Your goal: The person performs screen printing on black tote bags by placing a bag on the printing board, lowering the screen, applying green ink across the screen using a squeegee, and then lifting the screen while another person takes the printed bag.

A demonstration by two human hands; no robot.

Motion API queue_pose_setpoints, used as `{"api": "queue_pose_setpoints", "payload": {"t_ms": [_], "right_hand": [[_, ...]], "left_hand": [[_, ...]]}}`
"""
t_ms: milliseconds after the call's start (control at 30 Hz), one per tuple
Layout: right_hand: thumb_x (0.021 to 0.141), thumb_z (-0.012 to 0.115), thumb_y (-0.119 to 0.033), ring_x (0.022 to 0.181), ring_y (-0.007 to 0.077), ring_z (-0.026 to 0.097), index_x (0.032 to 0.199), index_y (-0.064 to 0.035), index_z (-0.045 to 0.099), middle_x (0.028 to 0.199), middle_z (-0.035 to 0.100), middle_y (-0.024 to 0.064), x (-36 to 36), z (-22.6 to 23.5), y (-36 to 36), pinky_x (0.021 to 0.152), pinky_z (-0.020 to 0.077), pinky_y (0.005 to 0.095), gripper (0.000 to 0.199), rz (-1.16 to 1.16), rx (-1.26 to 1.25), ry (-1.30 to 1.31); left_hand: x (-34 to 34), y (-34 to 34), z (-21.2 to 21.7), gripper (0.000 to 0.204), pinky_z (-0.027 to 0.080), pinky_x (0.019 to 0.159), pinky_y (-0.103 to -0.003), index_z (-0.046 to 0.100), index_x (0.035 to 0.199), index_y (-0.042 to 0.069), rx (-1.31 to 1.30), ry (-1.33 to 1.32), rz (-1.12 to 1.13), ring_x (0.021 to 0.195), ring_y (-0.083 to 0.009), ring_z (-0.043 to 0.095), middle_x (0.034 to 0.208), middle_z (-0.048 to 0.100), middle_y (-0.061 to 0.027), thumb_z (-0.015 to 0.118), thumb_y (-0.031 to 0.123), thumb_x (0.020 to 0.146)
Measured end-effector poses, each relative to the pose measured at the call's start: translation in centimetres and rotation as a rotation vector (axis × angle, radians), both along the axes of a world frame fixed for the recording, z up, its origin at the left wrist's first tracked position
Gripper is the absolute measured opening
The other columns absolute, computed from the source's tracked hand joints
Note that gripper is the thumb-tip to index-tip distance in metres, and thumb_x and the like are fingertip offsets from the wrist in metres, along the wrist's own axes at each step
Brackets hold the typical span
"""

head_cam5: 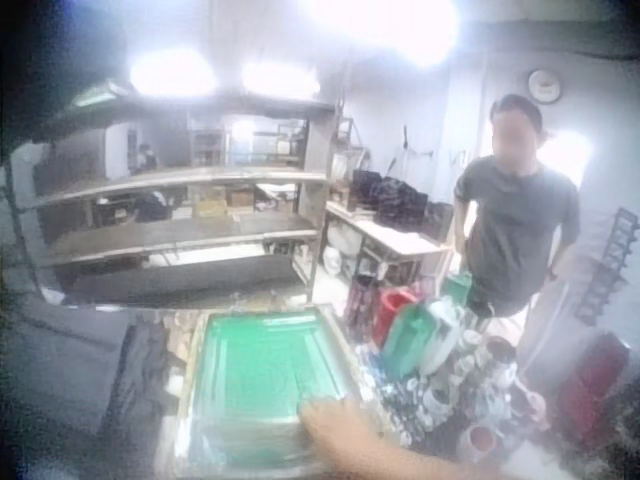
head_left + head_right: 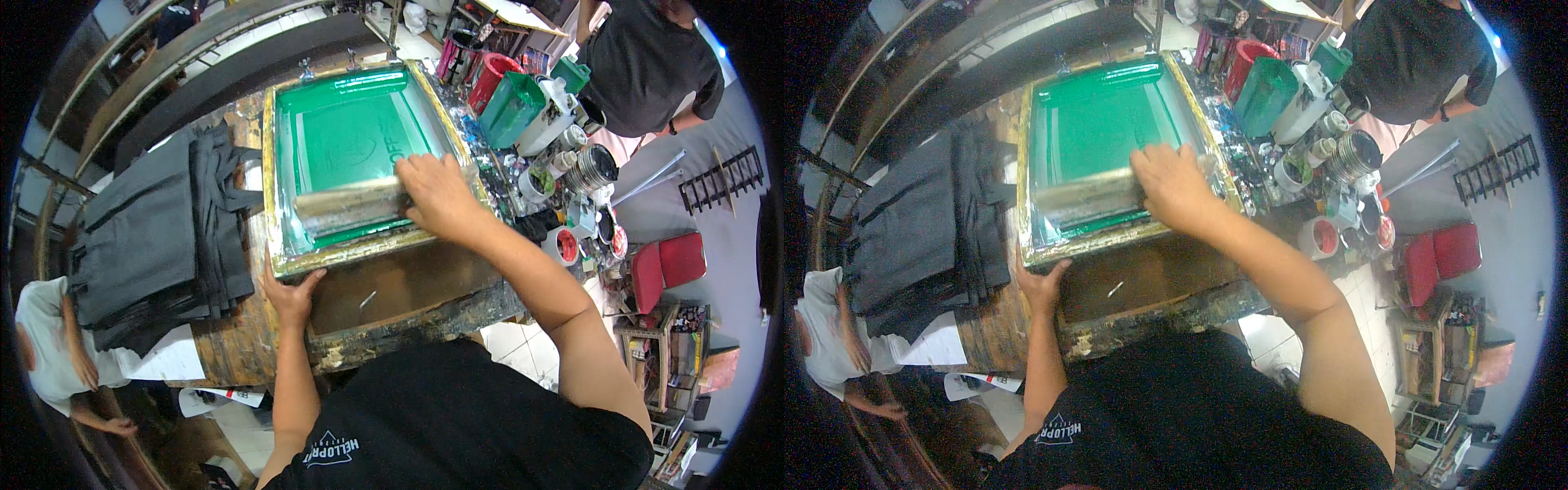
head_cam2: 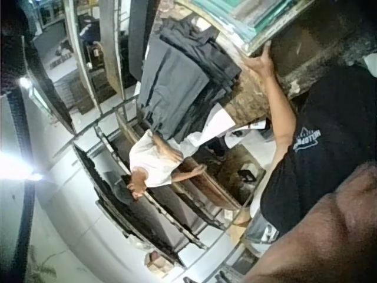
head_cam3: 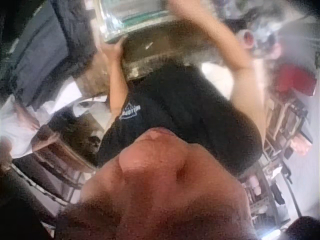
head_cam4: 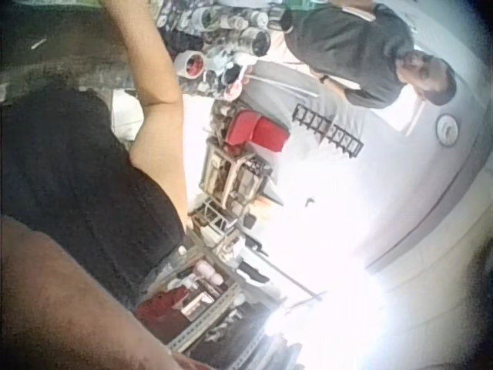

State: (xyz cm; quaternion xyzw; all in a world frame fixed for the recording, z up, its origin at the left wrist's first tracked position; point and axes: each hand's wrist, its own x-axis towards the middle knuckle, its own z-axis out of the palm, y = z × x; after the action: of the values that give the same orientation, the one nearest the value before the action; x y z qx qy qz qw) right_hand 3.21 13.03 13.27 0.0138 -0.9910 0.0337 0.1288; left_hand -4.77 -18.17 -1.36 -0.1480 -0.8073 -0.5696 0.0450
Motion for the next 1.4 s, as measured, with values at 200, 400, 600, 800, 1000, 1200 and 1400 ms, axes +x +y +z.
{"api": "queue_pose_setpoints", "payload": {"t_ms": [200,400,600,800,1000,1200,1400], "right_hand": [[0.065,0.082,-0.011,0.104,0.0306,0.055,0.116,-0.0060,0.053,0.106,0.055,0.0104,-1.3,-0.1,-0.2,0.085,0.0365,0.0447,0.059,-0.047,0.055,0.077],[0.073,0.077,-0.012,0.102,0.0277,0.057,0.108,-0.0095,0.055,0.102,0.058,0.0075,-11.3,-0.5,5.1,0.088,0.0369,0.0456,0.041,-0.039,0.141,0.387],[0.075,0.084,-0.024,0.108,0.0274,0.056,0.117,-0.0086,0.055,0.108,0.060,0.0074,-23.1,-2.9,11.2,0.090,0.0357,0.0469,0.054,-0.093,0.219,0.382],[0.083,0.067,-0.007,0.112,0.0265,0.058,0.122,-0.0097,0.058,0.114,0.062,0.0067,-27.9,-5.6,12.5,0.098,0.0384,0.0553,0.041,-0.116,0.215,0.298],[0.085,0.065,-0.008,0.111,0.0251,0.059,0.120,-0.0105,0.058,0.112,0.062,0.0057,-29.8,-7.6,13.3,0.097,0.0388,0.0546,0.036,-0.104,0.239,0.339],[0.086,0.065,-0.010,0.109,0.0252,0.060,0.117,-0.0127,0.058,0.110,0.063,0.0052,-31.0,-8.8,13.0,0.095,0.0389,0.0533,0.032,-0.145,0.258,0.310],[0.084,0.068,-0.009,0.111,0.0266,0.061,0.118,-0.0120,0.058,0.112,0.064,0.0064,-30.5,-7.5,12.7,0.096,0.0385,0.0563,0.036,-0.088,0.219,0.232]], "left_hand": [[-0.3,-0.6,-1.2,0.112,0.041,0.108,-0.046,0.044,0.153,0.002,-0.092,0.068,0.027,0.122,-0.0375,0.054,0.133,0.061,-0.0199,0.101,0.026,0.060],[0.0,-0.5,-0.5,0.110,0.039,0.112,-0.044,0.047,0.148,-0.001,-0.121,0.052,0.048,0.128,-0.0360,0.053,0.136,0.058,-0.0199,0.100,0.018,0.054],[0.1,-0.5,-0.1,0.120,0.044,0.107,-0.043,0.043,0.152,-0.002,-0.163,0.118,0.031,0.121,-0.0328,0.058,0.136,0.058,-0.0180,0.102,0.015,0.049],[0.1,-1.5,-1.6,0.123,0.044,0.108,-0.041,0.043,0.151,-0.006,-0.171,0.101,0.018,0.123,-0.0323,0.057,0.138,0.057,-0.0194,0.105,0.023,0.049],[0.2,-1.0,-2.1,0.123,0.043,0.108,-0.042,0.044,0.149,-0.007,-0.048,0.046,0.035,0.123,-0.0333,0.056,0.135,0.058,-0.0193,0.105,0.031,0.049],[-0.1,-1.0,-0.8,0.123,0.043,0.105,-0.045,0.046,0.149,-0.006,-0.229,0.154,0.016,0.118,-0.0357,0.055,0.126,0.060,-0.0182,0.104,0.035,0.048],[0.1,-1.2,-1.0,0.123,0.043,0.103,-0.046,0.046,0.149,-0.006,-0.227,0.150,0.029,0.116,-0.0360,0.055,0.125,0.061,-0.0180,0.104,0.033,0.047]]}}
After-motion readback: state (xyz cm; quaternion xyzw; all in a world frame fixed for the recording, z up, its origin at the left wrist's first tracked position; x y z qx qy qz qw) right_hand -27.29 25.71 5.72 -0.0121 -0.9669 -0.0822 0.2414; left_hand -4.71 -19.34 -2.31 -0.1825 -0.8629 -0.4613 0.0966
